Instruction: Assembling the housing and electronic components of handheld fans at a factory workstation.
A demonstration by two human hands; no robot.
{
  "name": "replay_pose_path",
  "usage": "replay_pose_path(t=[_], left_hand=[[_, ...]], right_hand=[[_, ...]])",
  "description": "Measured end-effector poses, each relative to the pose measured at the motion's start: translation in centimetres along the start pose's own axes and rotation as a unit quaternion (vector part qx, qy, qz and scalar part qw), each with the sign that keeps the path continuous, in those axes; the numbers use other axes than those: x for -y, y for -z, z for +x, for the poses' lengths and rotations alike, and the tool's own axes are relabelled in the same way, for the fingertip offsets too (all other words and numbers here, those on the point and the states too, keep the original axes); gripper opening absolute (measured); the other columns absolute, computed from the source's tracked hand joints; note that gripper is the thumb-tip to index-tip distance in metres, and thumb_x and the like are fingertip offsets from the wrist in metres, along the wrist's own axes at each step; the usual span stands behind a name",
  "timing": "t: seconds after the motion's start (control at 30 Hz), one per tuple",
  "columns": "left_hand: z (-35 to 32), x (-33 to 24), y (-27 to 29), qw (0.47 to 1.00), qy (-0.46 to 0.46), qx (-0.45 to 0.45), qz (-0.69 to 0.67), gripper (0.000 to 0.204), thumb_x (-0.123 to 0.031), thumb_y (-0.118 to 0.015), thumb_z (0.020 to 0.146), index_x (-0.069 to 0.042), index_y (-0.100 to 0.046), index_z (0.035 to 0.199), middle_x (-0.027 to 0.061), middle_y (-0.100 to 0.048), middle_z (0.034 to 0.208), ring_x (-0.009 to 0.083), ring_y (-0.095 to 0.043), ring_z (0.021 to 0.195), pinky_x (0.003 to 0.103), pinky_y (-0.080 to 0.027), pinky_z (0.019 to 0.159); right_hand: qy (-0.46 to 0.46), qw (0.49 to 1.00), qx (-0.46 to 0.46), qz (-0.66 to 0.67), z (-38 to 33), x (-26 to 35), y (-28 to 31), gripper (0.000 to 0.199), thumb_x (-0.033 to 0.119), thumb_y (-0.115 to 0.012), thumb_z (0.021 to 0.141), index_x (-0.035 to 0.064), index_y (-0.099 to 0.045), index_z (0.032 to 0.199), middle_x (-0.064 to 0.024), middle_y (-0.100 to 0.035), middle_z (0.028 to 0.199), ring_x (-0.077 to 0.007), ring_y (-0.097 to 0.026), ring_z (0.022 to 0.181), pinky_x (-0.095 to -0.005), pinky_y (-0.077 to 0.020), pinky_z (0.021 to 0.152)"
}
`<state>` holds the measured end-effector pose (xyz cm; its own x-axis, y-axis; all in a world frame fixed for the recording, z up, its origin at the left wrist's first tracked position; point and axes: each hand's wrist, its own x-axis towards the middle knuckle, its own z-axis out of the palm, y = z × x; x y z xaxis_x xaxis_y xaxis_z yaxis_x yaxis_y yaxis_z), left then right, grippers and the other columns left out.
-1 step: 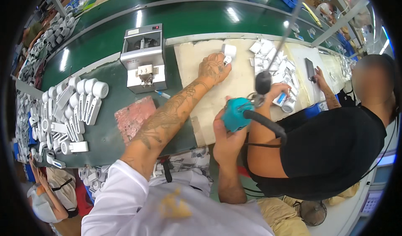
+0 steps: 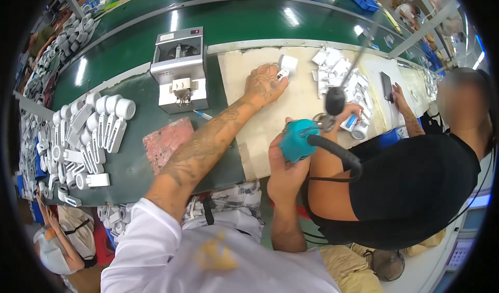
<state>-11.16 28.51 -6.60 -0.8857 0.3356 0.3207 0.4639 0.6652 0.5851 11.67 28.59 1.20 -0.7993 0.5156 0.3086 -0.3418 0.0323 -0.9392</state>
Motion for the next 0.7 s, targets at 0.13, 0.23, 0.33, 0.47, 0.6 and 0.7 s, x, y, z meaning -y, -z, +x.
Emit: replay_pose_path(t=[0.13,0.23,0.33,0.47,0.6,0.7], left_hand=[[-4.7,1.0,7.9,0.985,-0.141,-0.043,-0.091,0.028,-0.027,-0.071,0.085,-0.004,-0.068,0.099,0.0127,-0.064,0.100,0.0334,-0.065,0.097,0.046,-0.057,0.083],[-10.1,1.9,14.0,0.976,-0.187,-0.056,-0.098,0.022,-0.014,-0.077,0.084,-0.005,-0.068,0.102,0.0110,-0.063,0.092,0.0339,-0.063,0.088,0.045,-0.053,0.078],[-14.7,4.6,19.0,0.985,-0.147,-0.028,-0.081,0.023,-0.017,-0.078,0.086,-0.005,-0.068,0.104,0.0109,-0.064,0.096,0.0355,-0.065,0.094,0.046,-0.053,0.083],[-18.4,8.5,22.6,0.991,-0.115,0.004,-0.072,0.019,-0.019,-0.070,0.092,-0.005,-0.069,0.104,0.0130,-0.061,0.100,0.0357,-0.062,0.097,0.047,-0.050,0.091],[-18.8,10.0,23.4,0.994,-0.052,0.070,-0.066,0.022,-0.025,-0.068,0.096,-0.007,-0.072,0.109,0.0095,-0.060,0.109,0.0314,-0.057,0.112,0.045,-0.046,0.099],[-19.4,11.1,21.8,0.995,-0.093,0.000,-0.037,0.028,-0.025,-0.071,0.095,-0.009,-0.072,0.118,0.0088,-0.064,0.111,0.0306,-0.059,0.103,0.043,-0.047,0.094]], right_hand=[[0.034,0.998,0.012,-0.047,2.0,-0.8,0.3,0.049,0.005,-0.066,0.099,-0.0042,-0.048,0.143,-0.0172,-0.062,0.135,-0.0144,-0.061,0.103,-0.0281,-0.0477,0.085],[0.031,0.999,0.009,-0.036,3.4,-0.7,-1.0,0.045,0.014,-0.065,0.101,-0.0039,-0.051,0.140,-0.0157,-0.065,0.125,-0.0160,-0.064,0.097,-0.0276,-0.0477,0.080],[0.011,0.999,0.051,-0.015,4.4,0.2,-2.4,0.047,0.027,-0.063,0.103,-0.0051,-0.054,0.135,-0.0105,-0.063,0.097,-0.0172,-0.061,0.089,-0.0292,-0.0478,0.077],[0.004,0.990,0.102,0.094,4.7,0.4,-5.6,0.055,0.052,-0.058,0.104,-0.0019,-0.057,0.117,-0.0096,-0.057,0.086,-0.0206,-0.056,0.075,-0.0336,-0.0464,0.068],[-0.029,0.947,0.192,0.257,6.2,0.6,-11.0,0.066,0.071,-0.059,0.095,0.0078,-0.066,0.111,-0.0012,-0.049,0.075,-0.0151,-0.043,0.068,-0.0300,-0.0362,0.065],[0.019,0.959,0.186,0.213,7.4,0.5,-16.3,0.073,0.066,-0.066,0.093,-0.0041,-0.065,0.112,-0.0039,-0.054,0.075,-0.0167,-0.052,0.067,-0.0315,-0.0439,0.065]])
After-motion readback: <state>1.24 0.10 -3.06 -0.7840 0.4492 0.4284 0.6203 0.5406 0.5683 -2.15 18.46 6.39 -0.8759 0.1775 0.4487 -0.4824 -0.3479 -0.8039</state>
